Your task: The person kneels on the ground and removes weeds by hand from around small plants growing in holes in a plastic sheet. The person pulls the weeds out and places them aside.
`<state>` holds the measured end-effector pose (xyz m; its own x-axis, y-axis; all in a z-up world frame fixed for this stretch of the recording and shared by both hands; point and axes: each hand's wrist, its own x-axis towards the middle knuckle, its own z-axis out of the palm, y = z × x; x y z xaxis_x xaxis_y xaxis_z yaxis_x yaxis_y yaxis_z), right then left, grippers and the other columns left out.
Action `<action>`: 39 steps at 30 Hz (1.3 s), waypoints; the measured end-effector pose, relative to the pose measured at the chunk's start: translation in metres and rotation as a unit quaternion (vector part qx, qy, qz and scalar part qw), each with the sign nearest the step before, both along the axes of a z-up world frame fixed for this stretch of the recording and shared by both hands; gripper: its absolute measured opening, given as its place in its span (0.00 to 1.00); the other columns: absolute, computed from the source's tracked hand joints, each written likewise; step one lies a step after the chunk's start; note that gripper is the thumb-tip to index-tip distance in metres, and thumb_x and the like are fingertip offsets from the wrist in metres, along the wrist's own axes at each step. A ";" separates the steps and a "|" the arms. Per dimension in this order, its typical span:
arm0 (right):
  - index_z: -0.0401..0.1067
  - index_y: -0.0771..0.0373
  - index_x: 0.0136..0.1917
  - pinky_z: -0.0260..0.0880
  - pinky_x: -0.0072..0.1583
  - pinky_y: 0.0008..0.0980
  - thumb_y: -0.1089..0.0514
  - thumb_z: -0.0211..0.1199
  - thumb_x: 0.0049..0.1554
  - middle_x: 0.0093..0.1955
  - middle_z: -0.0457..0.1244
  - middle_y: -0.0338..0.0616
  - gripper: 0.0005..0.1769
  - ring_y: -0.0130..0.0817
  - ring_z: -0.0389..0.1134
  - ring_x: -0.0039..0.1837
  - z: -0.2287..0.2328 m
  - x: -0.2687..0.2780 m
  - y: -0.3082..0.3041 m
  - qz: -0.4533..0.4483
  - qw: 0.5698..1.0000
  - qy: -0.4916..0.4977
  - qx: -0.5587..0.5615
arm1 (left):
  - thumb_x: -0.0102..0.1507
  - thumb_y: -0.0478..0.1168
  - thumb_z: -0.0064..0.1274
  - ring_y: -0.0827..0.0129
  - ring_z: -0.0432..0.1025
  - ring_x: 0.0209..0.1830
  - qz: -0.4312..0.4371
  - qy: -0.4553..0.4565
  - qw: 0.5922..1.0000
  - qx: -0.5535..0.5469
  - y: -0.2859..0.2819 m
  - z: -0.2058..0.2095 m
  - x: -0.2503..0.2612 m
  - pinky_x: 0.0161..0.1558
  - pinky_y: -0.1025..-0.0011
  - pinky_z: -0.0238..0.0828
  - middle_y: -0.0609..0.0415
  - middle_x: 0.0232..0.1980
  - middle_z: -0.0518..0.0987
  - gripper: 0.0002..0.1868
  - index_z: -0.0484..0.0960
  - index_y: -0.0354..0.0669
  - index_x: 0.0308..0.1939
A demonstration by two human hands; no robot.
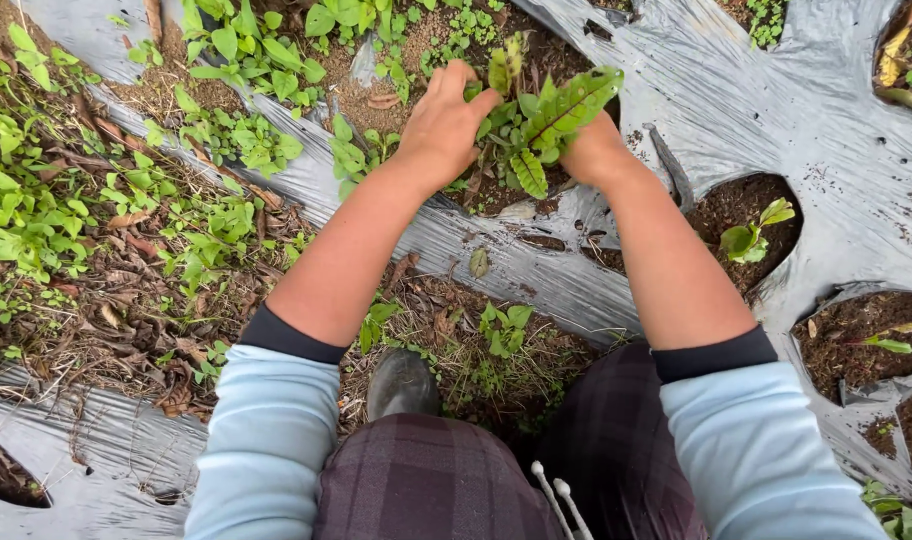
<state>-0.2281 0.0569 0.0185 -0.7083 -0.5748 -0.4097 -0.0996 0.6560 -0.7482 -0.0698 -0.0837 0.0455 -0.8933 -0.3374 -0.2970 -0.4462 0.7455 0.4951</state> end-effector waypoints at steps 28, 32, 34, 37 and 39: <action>0.60 0.61 0.65 0.67 0.57 0.41 0.71 0.55 0.58 0.57 0.65 0.49 0.23 0.44 0.67 0.58 0.007 0.008 0.007 0.068 0.995 0.028 0.071 | 0.59 0.14 0.48 0.62 0.75 0.40 0.071 0.172 0.977 0.107 -0.019 -0.030 0.011 0.51 0.71 0.88 0.53 0.41 0.78 0.22 0.86 0.40 0.46; 0.59 0.61 0.65 0.69 0.56 0.40 0.73 0.54 0.58 0.56 0.66 0.49 0.23 0.43 0.68 0.57 0.007 -0.008 0.028 0.080 0.993 0.029 0.084 | 0.58 0.18 0.59 0.58 0.78 0.55 0.141 0.228 0.960 0.081 -0.042 -0.022 0.023 0.65 0.68 0.78 0.51 0.52 0.83 0.20 0.86 0.44 0.48; 0.59 0.61 0.65 0.69 0.56 0.40 0.73 0.54 0.58 0.56 0.66 0.49 0.23 0.43 0.68 0.57 0.008 -0.010 0.038 0.085 0.992 0.031 0.088 | 0.58 0.19 0.60 0.58 0.77 0.56 0.112 0.232 0.963 0.080 -0.038 -0.014 0.020 0.66 0.65 0.76 0.53 0.50 0.82 0.20 0.85 0.46 0.47; 0.59 0.61 0.65 0.70 0.55 0.40 0.75 0.54 0.58 0.55 0.66 0.49 0.23 0.43 0.68 0.56 0.010 0.001 0.040 0.092 0.990 0.035 0.098 | 0.55 0.09 0.43 0.57 0.70 0.50 0.025 0.115 0.990 0.083 -0.016 0.005 -0.001 0.57 0.63 0.81 0.53 0.46 0.75 0.33 0.83 0.41 0.56; 0.59 0.60 0.64 0.70 0.54 0.39 0.76 0.53 0.58 0.55 0.66 0.49 0.24 0.43 0.69 0.55 0.011 0.013 0.039 0.096 0.988 0.039 0.110 | 0.71 0.56 0.39 0.58 0.39 0.84 0.167 -0.031 0.963 0.210 0.003 0.026 -0.016 0.79 0.55 0.34 0.48 0.83 0.48 0.35 0.56 0.44 0.77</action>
